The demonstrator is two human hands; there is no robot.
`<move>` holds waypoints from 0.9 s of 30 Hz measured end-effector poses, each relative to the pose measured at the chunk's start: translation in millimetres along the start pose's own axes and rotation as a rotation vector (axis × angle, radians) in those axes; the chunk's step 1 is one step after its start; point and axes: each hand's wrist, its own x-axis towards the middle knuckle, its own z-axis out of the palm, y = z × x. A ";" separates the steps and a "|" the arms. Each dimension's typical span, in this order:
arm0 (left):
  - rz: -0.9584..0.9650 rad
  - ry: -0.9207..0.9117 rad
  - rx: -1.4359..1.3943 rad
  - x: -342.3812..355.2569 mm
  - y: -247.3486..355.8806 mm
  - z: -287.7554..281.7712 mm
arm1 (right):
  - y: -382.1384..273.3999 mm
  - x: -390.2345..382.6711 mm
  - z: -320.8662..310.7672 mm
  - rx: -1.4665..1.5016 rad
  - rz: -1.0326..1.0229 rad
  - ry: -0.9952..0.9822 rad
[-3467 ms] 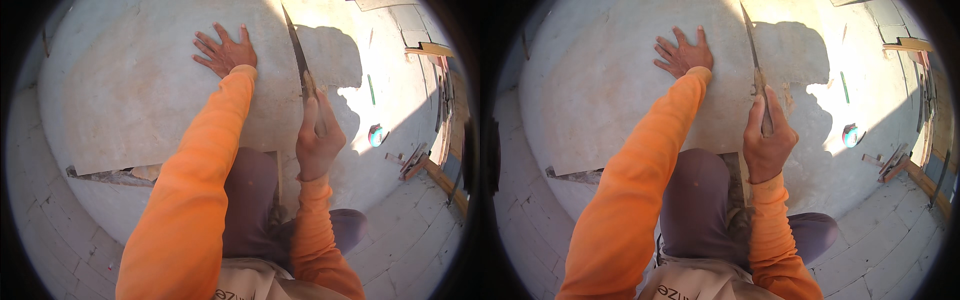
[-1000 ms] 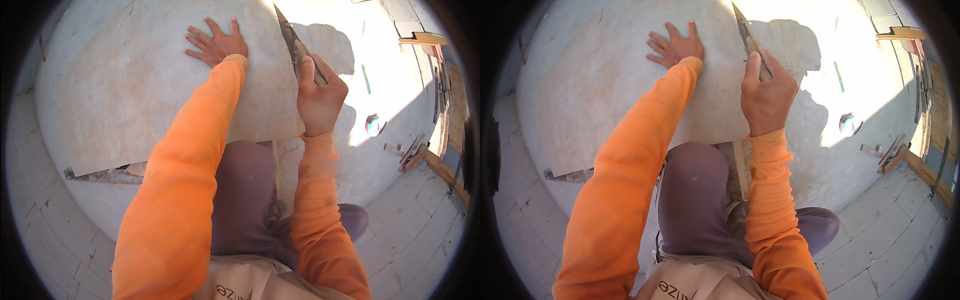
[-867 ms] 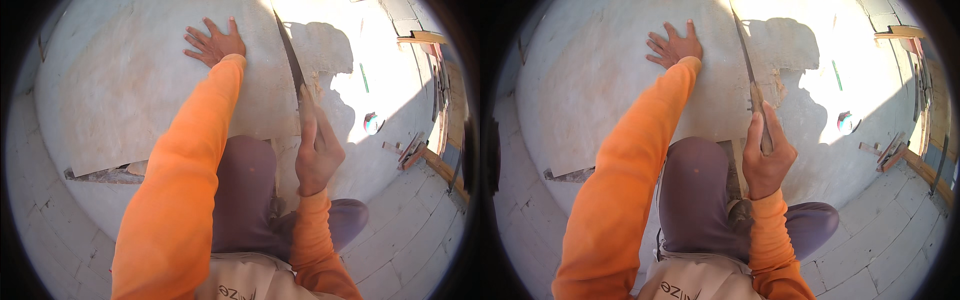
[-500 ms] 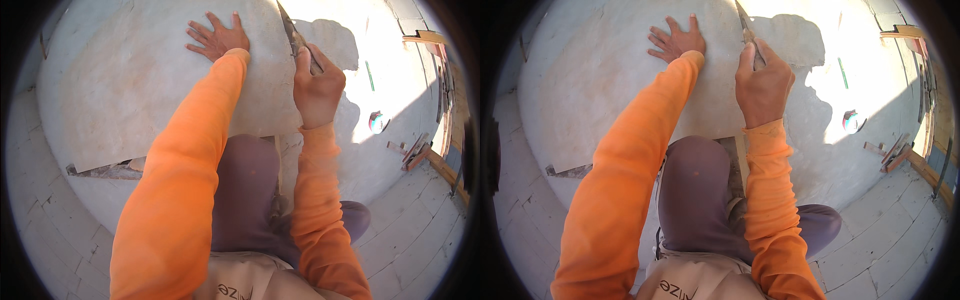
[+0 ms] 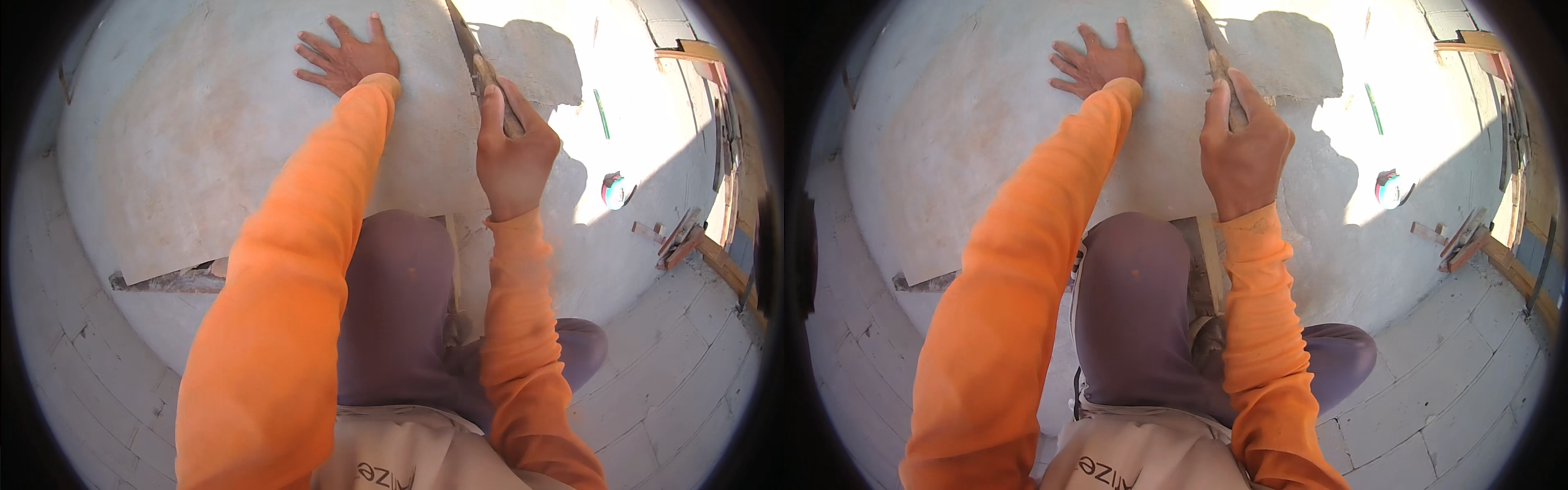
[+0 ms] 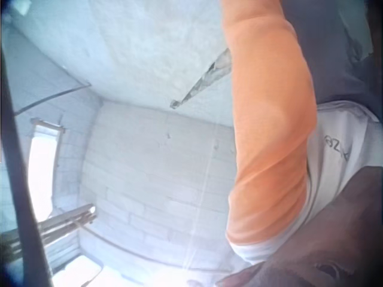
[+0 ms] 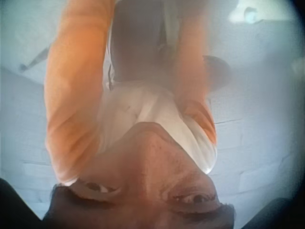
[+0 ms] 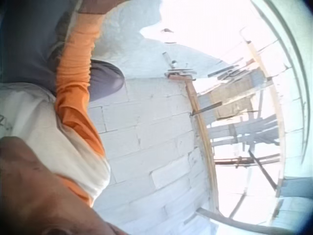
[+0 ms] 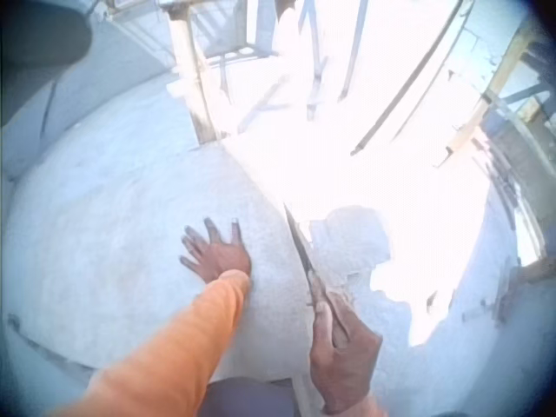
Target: The person saws through a sheet of plywood with a handsaw while kneeling on the ground, then picks up and carries the resulting boards through an unfinished building.
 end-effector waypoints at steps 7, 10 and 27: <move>0.007 0.062 0.033 10.8 -14.9 -13.5 | -20.4 -160.5 -102.1 -0.134 -0.047 -0.067; -0.008 0.038 0.029 9.2 -5.5 -10.4 | -5.4 -64.0 -26.4 0.076 0.072 0.046; 0.002 -0.003 -0.008 -3.1 11.2 2.5 | 23.4 -10.1 -0.5 0.005 -0.100 0.098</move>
